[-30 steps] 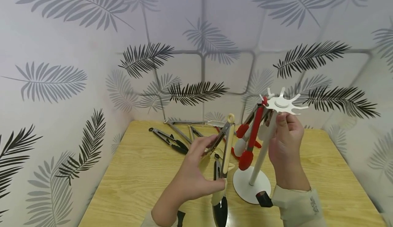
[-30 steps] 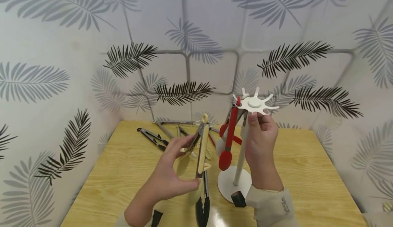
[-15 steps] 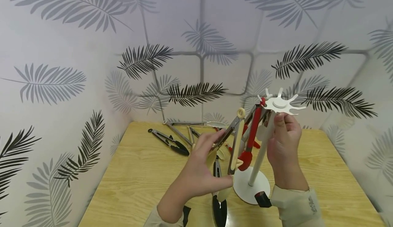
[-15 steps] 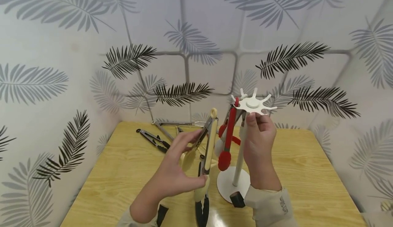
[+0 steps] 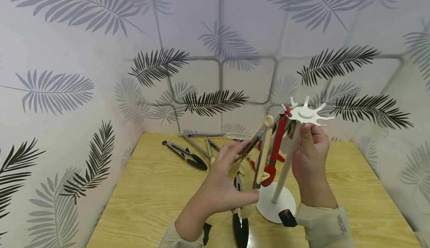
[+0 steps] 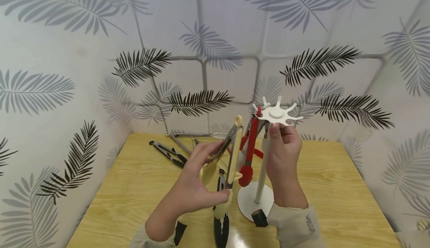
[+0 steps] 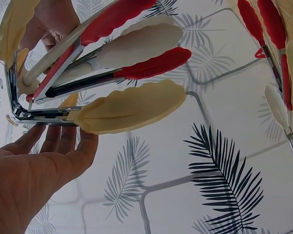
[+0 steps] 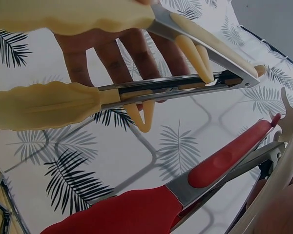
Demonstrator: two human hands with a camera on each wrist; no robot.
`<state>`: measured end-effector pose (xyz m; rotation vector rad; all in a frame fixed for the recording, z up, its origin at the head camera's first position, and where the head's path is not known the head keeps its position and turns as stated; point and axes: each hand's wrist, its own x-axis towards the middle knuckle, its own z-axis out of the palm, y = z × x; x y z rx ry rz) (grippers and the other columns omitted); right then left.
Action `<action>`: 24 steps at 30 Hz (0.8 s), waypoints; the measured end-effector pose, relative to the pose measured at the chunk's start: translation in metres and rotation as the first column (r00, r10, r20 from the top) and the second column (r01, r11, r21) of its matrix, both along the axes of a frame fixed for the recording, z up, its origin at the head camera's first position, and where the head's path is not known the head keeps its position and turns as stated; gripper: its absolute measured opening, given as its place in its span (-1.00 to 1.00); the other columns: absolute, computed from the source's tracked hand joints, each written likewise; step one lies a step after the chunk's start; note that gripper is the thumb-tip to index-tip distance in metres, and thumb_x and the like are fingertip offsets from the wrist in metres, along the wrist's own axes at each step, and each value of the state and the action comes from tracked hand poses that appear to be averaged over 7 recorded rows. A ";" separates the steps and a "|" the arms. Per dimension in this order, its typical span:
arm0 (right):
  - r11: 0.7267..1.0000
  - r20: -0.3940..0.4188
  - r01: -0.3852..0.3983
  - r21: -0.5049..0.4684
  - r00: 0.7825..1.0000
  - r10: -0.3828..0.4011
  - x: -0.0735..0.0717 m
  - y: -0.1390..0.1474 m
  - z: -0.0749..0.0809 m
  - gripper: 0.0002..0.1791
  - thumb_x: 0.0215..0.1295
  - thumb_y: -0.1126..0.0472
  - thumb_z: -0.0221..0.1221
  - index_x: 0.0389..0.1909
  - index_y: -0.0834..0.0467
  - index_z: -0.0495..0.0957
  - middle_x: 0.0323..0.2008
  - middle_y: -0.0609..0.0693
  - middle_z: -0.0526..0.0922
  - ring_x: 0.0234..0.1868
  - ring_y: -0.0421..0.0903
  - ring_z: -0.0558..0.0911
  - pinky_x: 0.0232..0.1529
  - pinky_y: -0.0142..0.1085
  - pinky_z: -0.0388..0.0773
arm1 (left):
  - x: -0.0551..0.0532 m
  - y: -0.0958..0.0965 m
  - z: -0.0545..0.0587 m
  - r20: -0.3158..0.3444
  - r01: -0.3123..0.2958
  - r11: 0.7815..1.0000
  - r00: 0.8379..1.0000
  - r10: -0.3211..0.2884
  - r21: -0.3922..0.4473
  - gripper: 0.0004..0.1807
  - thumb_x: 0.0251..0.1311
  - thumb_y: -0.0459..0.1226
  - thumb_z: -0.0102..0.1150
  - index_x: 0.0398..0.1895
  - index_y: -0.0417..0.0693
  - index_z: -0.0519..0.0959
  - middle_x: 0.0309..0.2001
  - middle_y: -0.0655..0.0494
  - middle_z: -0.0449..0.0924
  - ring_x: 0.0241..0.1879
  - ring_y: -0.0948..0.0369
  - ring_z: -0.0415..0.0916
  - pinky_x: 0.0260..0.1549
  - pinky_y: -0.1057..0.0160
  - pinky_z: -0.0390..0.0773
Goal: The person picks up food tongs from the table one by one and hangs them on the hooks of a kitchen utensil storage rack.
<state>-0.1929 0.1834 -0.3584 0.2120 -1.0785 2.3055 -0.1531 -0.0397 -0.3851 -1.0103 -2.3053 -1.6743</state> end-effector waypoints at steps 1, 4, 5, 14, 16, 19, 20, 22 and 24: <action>1.000 -0.001 0.002 0.004 1.000 -0.002 0.000 0.000 0.000 -0.50 -0.04 0.00 0.61 -0.39 0.22 0.53 -0.38 -0.01 0.67 -0.30 -0.14 0.55 -0.19 -0.32 0.52 | 0.000 0.001 0.000 -0.003 0.002 1.000 1.000 -0.002 0.003 0.21 -0.13 -0.31 0.57 0.67 0.38 0.19 0.42 0.23 0.31 0.38 0.16 0.35 0.30 -0.07 0.55; 1.000 -0.007 -0.001 0.010 1.000 0.001 0.000 0.001 -0.001 -0.50 -0.03 -0.01 0.61 -0.39 0.22 0.53 -0.37 -0.01 0.67 -0.29 -0.13 0.54 -0.18 -0.31 0.51 | -0.001 0.003 0.002 -0.005 0.010 1.000 1.000 -0.010 0.010 0.21 -0.12 -0.32 0.57 0.67 0.38 0.18 0.43 0.24 0.31 0.42 0.17 0.33 0.33 -0.07 0.53; 1.000 -0.007 -0.003 0.012 1.000 0.003 0.000 0.001 -0.001 -0.50 -0.03 -0.01 0.61 -0.39 0.22 0.54 -0.36 -0.01 0.67 -0.28 -0.13 0.54 -0.18 -0.31 0.51 | -0.001 0.003 0.002 -0.006 0.010 1.000 1.000 -0.010 0.012 0.21 -0.12 -0.32 0.57 0.67 0.37 0.18 0.43 0.24 0.31 0.42 0.18 0.33 0.33 -0.07 0.52; 0.999 0.017 -0.002 0.048 1.000 0.001 0.003 0.002 -0.001 -0.52 0.03 -0.04 0.57 -0.36 0.20 0.54 -0.34 -0.04 0.64 -0.20 -0.14 0.52 -0.12 -0.32 0.50 | -0.001 0.010 0.003 -0.012 0.012 1.000 1.000 -0.012 0.019 0.21 -0.14 -0.32 0.58 0.66 0.34 0.20 0.42 0.24 0.32 0.40 0.19 0.34 0.33 -0.05 0.52; 0.999 0.022 -0.001 0.054 1.000 0.000 0.003 0.002 -0.001 -0.53 0.04 -0.05 0.56 -0.36 0.19 0.54 -0.33 -0.05 0.64 -0.20 -0.15 0.51 -0.11 -0.32 0.50 | -0.002 0.011 0.003 -0.026 0.010 1.000 1.000 -0.009 0.018 0.22 -0.14 -0.31 0.58 0.67 0.33 0.18 0.42 0.23 0.33 0.38 0.19 0.34 0.33 -0.03 0.53; 0.999 0.023 -0.004 0.052 1.000 0.003 0.003 0.001 -0.001 -0.51 0.02 -0.05 0.58 -0.37 0.18 0.54 -0.34 -0.05 0.65 -0.21 -0.15 0.51 -0.12 -0.33 0.50 | -0.003 0.012 0.003 -0.039 0.009 1.000 0.999 -0.008 0.020 0.24 -0.13 -0.30 0.58 0.68 0.34 0.13 0.40 0.21 0.35 0.35 0.18 0.35 0.31 0.01 0.53; 0.999 0.022 -0.006 0.050 1.000 0.005 0.003 0.001 -0.001 -0.51 0.02 -0.05 0.58 -0.37 0.19 0.53 -0.34 -0.05 0.65 -0.21 -0.15 0.52 -0.11 -0.33 0.50 | -0.003 0.012 0.003 -0.043 0.008 1.000 0.999 -0.007 0.019 0.25 -0.12 -0.29 0.59 0.69 0.34 0.11 0.39 0.21 0.36 0.33 0.18 0.35 0.29 0.01 0.54; 0.999 0.023 -0.006 0.051 1.000 0.005 0.002 0.001 -0.001 -0.50 0.00 -0.06 0.59 -0.38 0.18 0.53 -0.34 -0.05 0.65 -0.21 -0.15 0.52 -0.12 -0.33 0.50 | -0.003 0.013 0.004 -0.041 0.002 1.000 0.999 -0.001 0.020 0.27 -0.15 -0.29 0.60 0.68 0.37 0.10 0.38 0.22 0.37 0.32 0.18 0.35 0.27 0.02 0.55; 0.999 0.023 -0.006 0.051 1.000 0.005 0.002 0.001 0.000 -0.48 -0.01 -0.07 0.59 -0.38 0.19 0.53 -0.34 -0.05 0.65 -0.22 -0.15 0.52 -0.12 -0.33 0.50 | -0.003 0.013 0.005 -0.038 -0.002 1.000 0.999 0.003 0.022 0.29 -0.17 -0.29 0.61 0.68 0.40 0.09 0.39 0.25 0.36 0.32 0.19 0.34 0.27 0.03 0.56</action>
